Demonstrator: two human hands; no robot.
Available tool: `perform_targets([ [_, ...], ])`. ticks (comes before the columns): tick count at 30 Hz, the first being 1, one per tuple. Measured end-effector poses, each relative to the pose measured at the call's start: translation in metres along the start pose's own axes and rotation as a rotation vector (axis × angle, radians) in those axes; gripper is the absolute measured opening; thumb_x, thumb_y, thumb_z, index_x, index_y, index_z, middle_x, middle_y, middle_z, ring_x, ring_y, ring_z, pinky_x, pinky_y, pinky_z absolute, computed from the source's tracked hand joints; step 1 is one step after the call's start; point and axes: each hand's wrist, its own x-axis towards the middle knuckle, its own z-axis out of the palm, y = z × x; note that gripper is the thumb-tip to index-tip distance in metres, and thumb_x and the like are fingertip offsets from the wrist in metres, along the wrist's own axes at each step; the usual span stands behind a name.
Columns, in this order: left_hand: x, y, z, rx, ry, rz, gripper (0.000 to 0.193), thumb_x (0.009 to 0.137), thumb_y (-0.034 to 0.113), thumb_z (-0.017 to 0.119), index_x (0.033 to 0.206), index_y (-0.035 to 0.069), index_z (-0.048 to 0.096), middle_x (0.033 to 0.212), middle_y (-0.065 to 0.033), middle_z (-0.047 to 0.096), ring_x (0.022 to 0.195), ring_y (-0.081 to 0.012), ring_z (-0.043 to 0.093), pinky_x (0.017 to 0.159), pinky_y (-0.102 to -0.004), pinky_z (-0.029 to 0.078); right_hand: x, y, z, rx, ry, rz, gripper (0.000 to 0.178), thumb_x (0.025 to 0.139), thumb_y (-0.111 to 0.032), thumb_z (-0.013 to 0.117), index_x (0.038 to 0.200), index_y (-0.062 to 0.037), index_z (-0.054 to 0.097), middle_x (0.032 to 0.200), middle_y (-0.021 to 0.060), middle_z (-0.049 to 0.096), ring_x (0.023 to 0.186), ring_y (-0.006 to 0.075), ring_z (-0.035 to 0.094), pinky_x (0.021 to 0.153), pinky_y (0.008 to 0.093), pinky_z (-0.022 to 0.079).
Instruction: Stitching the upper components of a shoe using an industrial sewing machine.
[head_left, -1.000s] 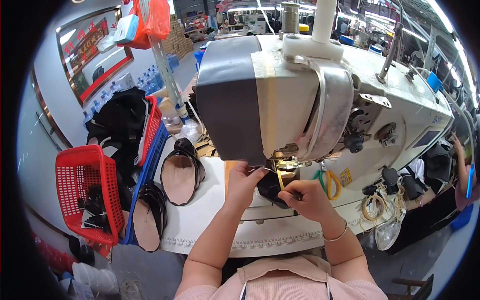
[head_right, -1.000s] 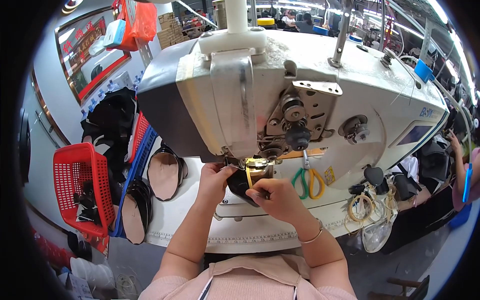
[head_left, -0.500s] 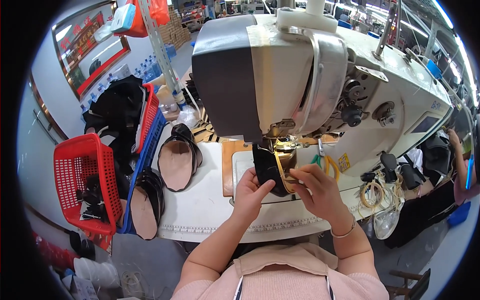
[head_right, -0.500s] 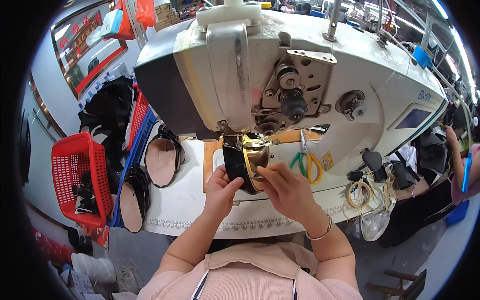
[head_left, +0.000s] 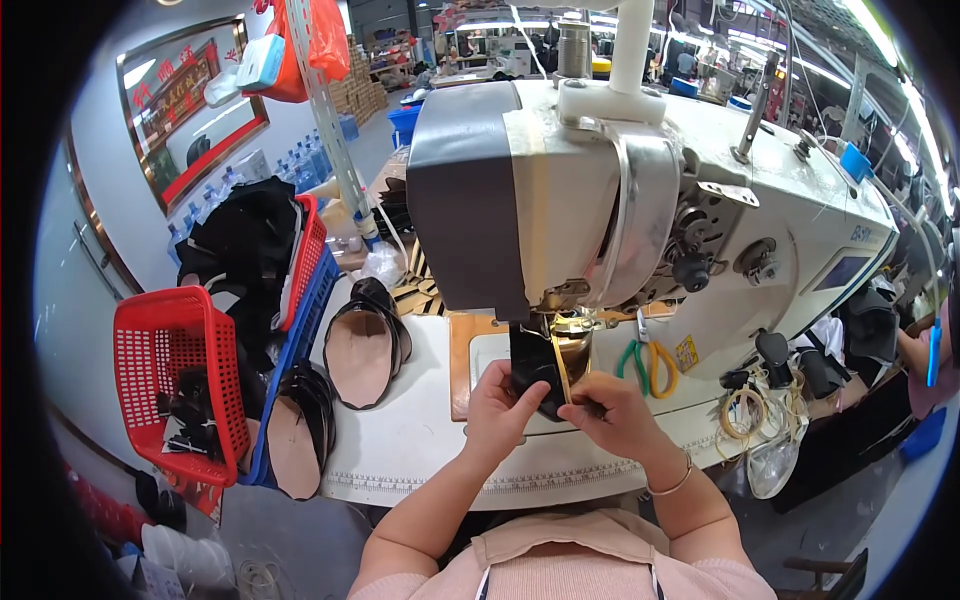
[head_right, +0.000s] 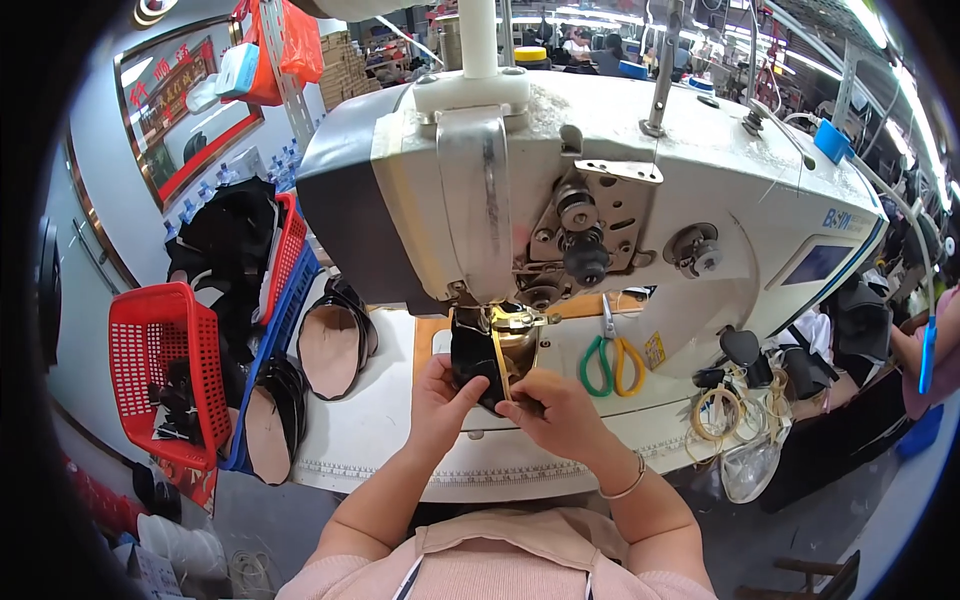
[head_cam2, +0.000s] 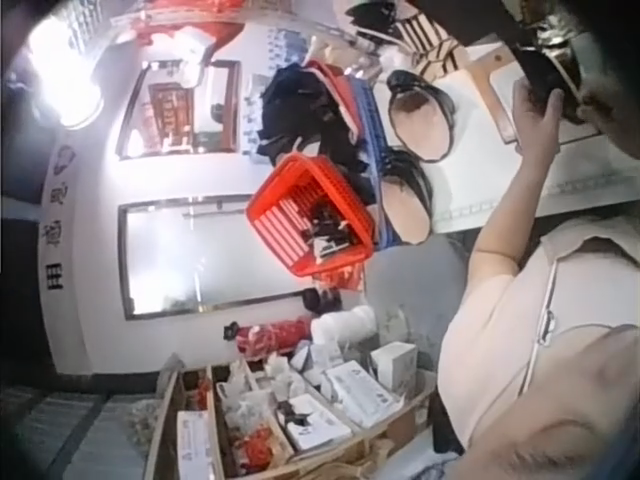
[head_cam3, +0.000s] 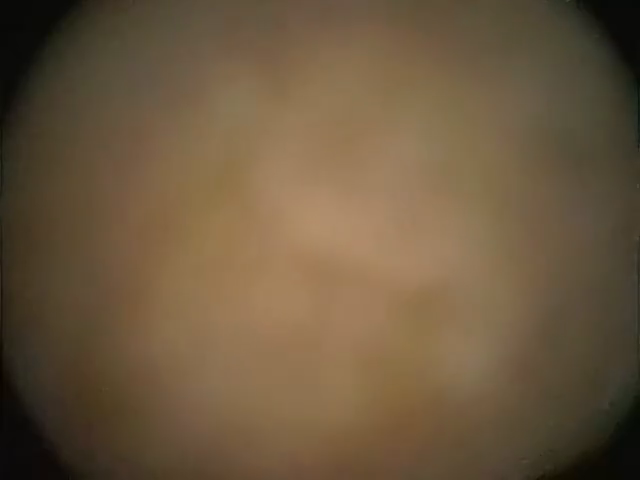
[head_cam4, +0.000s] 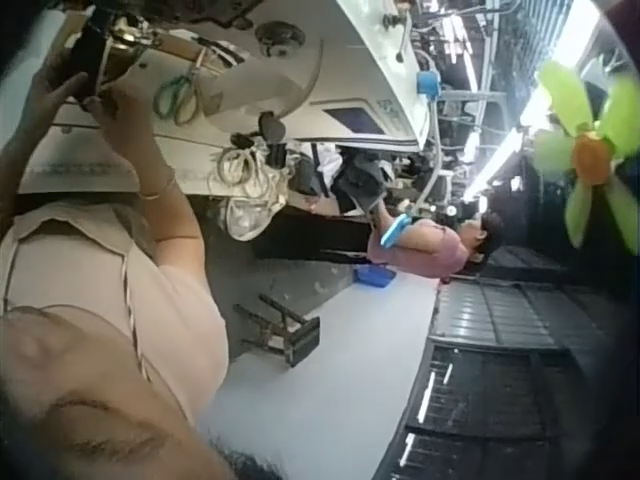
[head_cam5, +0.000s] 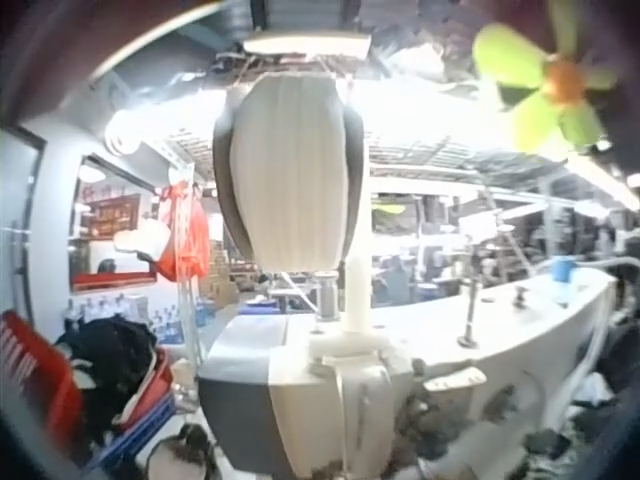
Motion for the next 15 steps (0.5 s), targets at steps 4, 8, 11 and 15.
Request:
perform_targets([
  [4, 0.002, -0.004, -0.002, -0.005, 0.009, -0.028, 0.026, 0.083, 0.002, 0.064, 0.104, 0.002, 0.049, 0.092, -0.0039, 0.059, 0.081, -0.0076, 0.055, 0.071, -0.0209, 0.046, 0.000, 0.005, 0.002, -0.005, 0.009, 0.048, 0.020, 0.076, -0.013, 0.073, 0.076, 0.0001, 0.058, 0.064, 0.0056, 0.052, 0.054, 0.0136, 0.046, 0.050, 0.0263, 0.038],
  [8, 0.002, -0.006, -0.001, -0.046, 0.018, -0.043, 0.026, 0.083, 0.002, 0.064, 0.104, 0.002, 0.049, 0.092, -0.0036, 0.059, 0.081, -0.0074, 0.055, 0.072, -0.0208, 0.045, 0.000, 0.008, 0.002, 0.034, 0.001, 0.105, 0.016, 0.077, -0.010, 0.072, 0.077, 0.0004, 0.059, 0.065, 0.0060, 0.053, 0.055, 0.0131, 0.045, 0.051, 0.0260, 0.038],
  [11, 0.002, -0.005, -0.002, -0.046, 0.015, -0.050, 0.026, 0.083, 0.002, 0.064, 0.104, 0.002, 0.049, 0.093, -0.0040, 0.059, 0.082, -0.0077, 0.055, 0.073, -0.0211, 0.046, 0.000, 0.011, 0.001, 0.059, -0.012, 0.093, 0.015, 0.078, -0.009, 0.071, 0.079, 0.0007, 0.060, 0.066, 0.0059, 0.054, 0.056, 0.0126, 0.045, 0.052, 0.0256, 0.038],
  [15, 0.001, -0.001, 0.000, -0.043, 0.014, -0.063, 0.026, 0.083, 0.002, 0.064, 0.104, 0.002, 0.048, 0.093, -0.0045, 0.059, 0.083, -0.0082, 0.056, 0.074, -0.0215, 0.046, -0.001, 0.013, 0.000, 0.107, -0.024, 0.104, 0.010, 0.081, -0.004, 0.066, 0.079, 0.0007, 0.058, 0.068, 0.0013, 0.051, 0.060, 0.0080, 0.042, 0.053, 0.0219, 0.035],
])
